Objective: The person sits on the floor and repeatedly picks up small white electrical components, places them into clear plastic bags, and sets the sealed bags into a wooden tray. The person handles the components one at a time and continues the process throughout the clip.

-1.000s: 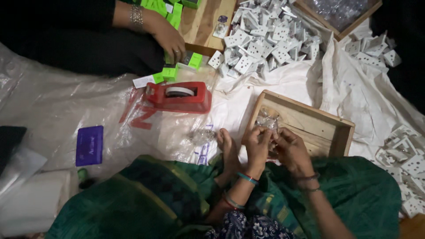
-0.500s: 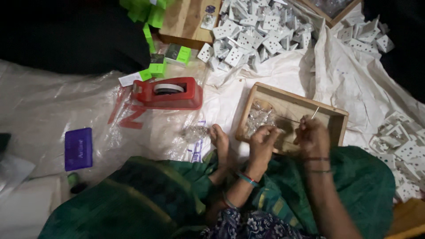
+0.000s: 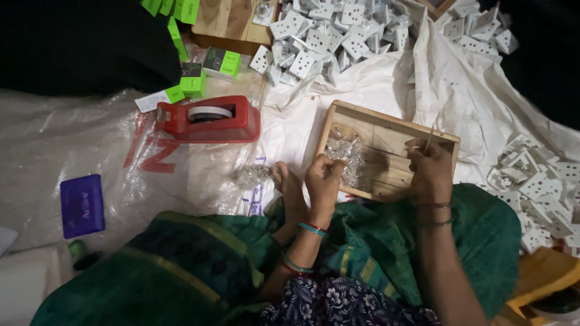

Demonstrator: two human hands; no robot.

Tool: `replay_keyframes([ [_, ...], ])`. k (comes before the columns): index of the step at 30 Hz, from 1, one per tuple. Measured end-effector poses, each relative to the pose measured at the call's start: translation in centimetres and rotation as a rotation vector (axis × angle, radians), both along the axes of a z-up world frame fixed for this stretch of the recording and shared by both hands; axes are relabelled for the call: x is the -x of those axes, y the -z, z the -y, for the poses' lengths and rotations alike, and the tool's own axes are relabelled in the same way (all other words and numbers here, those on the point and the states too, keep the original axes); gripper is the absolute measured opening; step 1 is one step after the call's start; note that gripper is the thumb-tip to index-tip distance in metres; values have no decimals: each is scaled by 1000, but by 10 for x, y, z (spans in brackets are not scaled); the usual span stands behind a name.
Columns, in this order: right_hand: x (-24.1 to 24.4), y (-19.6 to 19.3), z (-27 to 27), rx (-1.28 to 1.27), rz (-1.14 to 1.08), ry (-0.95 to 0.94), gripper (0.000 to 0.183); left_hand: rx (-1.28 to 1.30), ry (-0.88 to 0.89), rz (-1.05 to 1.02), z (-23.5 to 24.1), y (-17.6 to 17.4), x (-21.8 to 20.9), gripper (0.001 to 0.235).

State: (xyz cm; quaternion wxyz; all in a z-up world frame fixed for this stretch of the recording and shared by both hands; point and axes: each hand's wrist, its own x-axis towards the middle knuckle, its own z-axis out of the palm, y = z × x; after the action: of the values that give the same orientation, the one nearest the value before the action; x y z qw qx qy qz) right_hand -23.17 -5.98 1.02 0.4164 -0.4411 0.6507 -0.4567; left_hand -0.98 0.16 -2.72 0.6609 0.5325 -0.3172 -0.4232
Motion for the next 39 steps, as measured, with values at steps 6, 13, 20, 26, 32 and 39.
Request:
replay_keyframes([
  [6, -5, -13, 3, 28, 9, 32, 5, -73, 12, -198, 4, 6, 0, 4],
  [13, -9, -19, -1, 106, 9, 5, 6, -196, 243, -393, 4, 22, 6, 26],
  [20, -13, -25, -6, 199, 9, 1, 12, -16, 294, -221, 6, 45, 16, 42],
  [26, -16, -31, -3, 57, -9, 99, 10, -86, 392, -264, 6, 47, 19, 47],
  [32, -30, -39, -8, -35, -127, -64, 13, -149, 408, -283, 2, 32, 18, 31],
  [39, -90, -20, -33, -96, 85, -668, 23, -340, 330, -378, 4, 35, 10, 27],
])
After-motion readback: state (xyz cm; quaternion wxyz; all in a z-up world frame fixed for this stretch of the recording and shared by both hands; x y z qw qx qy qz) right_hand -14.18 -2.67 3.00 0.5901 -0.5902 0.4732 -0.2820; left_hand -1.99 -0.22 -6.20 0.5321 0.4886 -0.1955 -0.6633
